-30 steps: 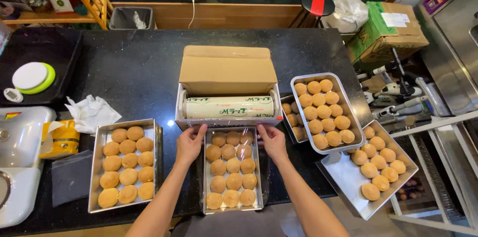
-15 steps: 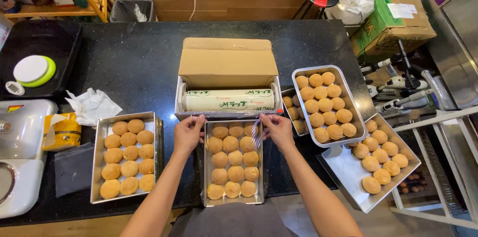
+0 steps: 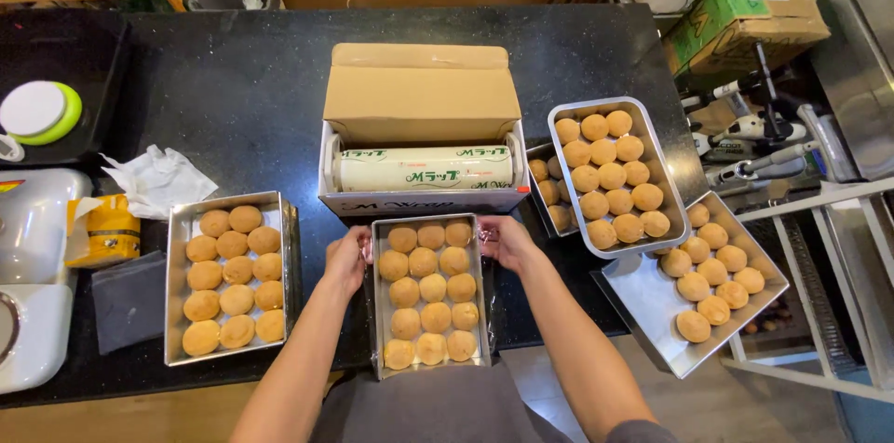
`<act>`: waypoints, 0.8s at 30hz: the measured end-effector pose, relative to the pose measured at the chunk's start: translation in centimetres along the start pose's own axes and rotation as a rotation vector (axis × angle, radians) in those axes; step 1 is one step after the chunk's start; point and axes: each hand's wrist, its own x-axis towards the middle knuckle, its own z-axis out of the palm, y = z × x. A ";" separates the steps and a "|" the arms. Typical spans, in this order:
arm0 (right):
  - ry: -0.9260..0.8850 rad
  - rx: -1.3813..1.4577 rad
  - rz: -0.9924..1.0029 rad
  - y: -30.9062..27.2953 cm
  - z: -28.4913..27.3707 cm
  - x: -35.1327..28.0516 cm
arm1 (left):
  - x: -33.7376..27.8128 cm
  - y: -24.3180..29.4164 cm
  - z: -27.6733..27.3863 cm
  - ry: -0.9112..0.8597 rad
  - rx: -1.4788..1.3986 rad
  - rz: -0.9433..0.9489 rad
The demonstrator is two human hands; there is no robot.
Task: Wrapping trays of pastries with plastic wrap from a dispenser box.
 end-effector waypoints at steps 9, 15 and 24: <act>0.052 -0.053 0.208 1.5 0.5 -3.1 | -9.1 2.5 0.8 0.092 0.379 0.307; 0.060 0.162 0.155 3.6 -0.5 -5.0 | -10.3 -2.1 -3.3 -0.093 0.686 0.373; 0.255 -0.090 -0.441 3.7 5.7 -9.5 | -14.0 0.7 0.1 -0.052 0.719 0.577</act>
